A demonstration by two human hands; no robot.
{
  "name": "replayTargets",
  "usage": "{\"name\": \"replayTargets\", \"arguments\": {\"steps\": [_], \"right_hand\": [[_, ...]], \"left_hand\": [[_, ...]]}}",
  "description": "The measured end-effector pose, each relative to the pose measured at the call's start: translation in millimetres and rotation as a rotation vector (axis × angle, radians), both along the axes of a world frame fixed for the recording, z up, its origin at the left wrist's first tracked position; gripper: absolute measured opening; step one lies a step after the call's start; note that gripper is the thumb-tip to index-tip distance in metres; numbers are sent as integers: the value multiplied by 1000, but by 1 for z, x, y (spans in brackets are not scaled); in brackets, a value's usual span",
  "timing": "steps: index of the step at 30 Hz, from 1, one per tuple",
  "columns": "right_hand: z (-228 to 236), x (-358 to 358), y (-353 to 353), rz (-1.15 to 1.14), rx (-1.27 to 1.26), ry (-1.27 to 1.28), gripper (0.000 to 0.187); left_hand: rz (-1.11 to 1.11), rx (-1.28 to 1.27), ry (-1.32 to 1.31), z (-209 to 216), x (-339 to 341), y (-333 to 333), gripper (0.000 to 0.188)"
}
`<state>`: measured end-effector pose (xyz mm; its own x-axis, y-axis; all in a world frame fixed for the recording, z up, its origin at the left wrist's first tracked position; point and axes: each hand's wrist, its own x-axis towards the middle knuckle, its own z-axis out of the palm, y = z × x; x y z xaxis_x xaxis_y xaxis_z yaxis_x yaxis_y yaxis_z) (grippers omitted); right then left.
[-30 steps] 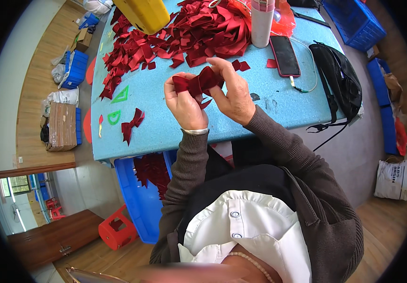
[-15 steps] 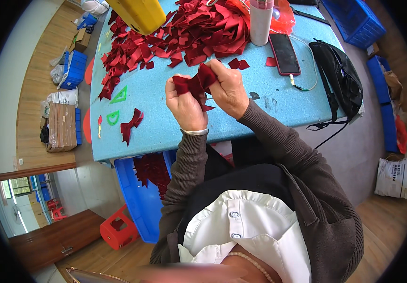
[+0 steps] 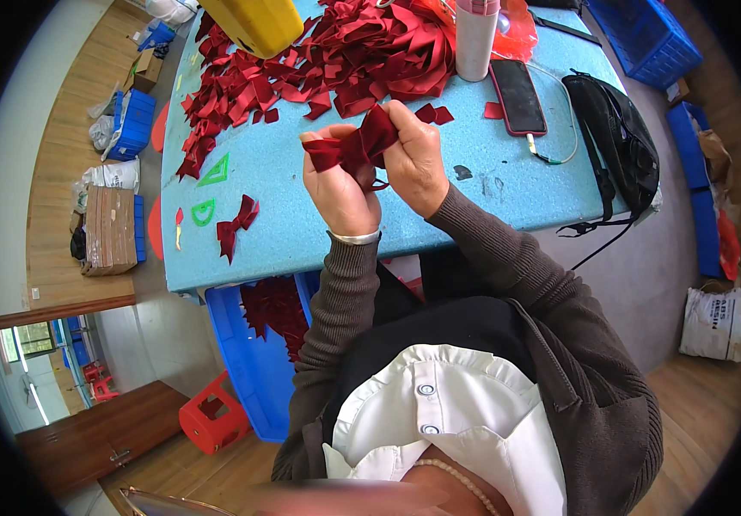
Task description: Assembling small red ribbon bows by hand on a workbench.
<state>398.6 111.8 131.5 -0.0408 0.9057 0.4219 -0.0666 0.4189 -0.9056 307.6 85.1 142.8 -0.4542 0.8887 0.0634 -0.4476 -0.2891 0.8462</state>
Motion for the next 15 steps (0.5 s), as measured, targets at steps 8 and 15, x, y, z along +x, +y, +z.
{"name": "replayTargets", "arguments": {"steps": [8, 15], "right_hand": [[-5, 2, 1, -4, 1, -30, 17], [-17, 17, 7, 21, 2, -168, 15]], "left_hand": [[-124, -40, -330, -11, -4, 2, 37], [-140, -169, 9, -12, -10, 1, 39]]}}
